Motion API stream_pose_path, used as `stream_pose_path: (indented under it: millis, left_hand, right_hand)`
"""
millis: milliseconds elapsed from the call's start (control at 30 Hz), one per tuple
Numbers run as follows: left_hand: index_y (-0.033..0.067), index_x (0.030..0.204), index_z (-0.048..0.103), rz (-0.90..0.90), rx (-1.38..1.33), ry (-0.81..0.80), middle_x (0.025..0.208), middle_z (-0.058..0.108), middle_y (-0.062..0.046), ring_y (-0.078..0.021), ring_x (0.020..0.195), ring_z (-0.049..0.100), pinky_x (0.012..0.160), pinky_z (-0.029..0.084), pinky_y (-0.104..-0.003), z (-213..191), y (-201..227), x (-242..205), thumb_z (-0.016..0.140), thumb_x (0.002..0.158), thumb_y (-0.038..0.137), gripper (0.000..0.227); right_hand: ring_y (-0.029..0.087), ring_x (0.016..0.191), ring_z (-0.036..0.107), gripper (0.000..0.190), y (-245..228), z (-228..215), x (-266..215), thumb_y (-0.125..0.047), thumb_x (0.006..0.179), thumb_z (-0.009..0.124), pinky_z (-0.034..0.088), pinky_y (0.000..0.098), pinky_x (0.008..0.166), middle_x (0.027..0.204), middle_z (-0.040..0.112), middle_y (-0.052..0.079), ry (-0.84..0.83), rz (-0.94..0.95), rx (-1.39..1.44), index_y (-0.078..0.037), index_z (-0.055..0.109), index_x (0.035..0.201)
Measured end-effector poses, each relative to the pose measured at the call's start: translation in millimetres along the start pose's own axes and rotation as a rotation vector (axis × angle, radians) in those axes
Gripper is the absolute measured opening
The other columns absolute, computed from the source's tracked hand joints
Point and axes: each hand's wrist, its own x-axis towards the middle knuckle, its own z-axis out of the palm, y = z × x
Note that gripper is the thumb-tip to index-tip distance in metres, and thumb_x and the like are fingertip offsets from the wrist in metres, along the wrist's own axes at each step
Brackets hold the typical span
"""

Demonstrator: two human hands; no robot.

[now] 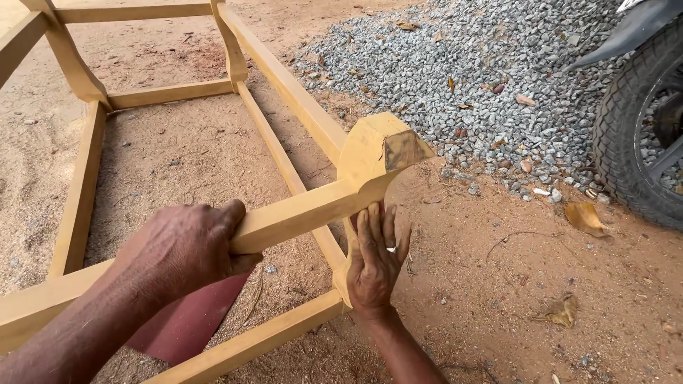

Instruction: Sanding the curved leg of a wooden table frame using a piece of sandpaper.

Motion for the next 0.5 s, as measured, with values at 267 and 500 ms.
stream_pose_path:
  millis: [267,500]
  left_hand:
    - [0.0162,0.100,0.060,0.002,0.023,0.014,0.054,0.061,-0.002,-0.0145,0.045,0.055,0.046,0.054,-0.034,4.8,1.4,-4.8,0.064,0.089,0.060,0.045]
    - [0.0169,0.115,0.058,0.029,0.021,0.060,0.053,0.058,-0.002,-0.0158,0.045,0.053,0.045,0.051,-0.033,12.4,-7.2,0.0,0.069,0.084,0.060,0.054]
  right_hand:
    - [0.040,0.160,0.015,0.050,-15.4,-6.8,19.9,-0.033,0.115,0.035,-0.002,0.0614,0.130,0.165,0.038,0.012,-0.050,-0.058,0.011,-0.010,0.037,0.159]
    - [0.040,0.159,0.016,0.049,-4.9,-4.5,-5.8,-0.032,0.112,0.037,-0.004,0.0597,0.129,0.164,0.039,0.008,-0.093,-0.050,-0.120,-0.016,0.038,0.158]
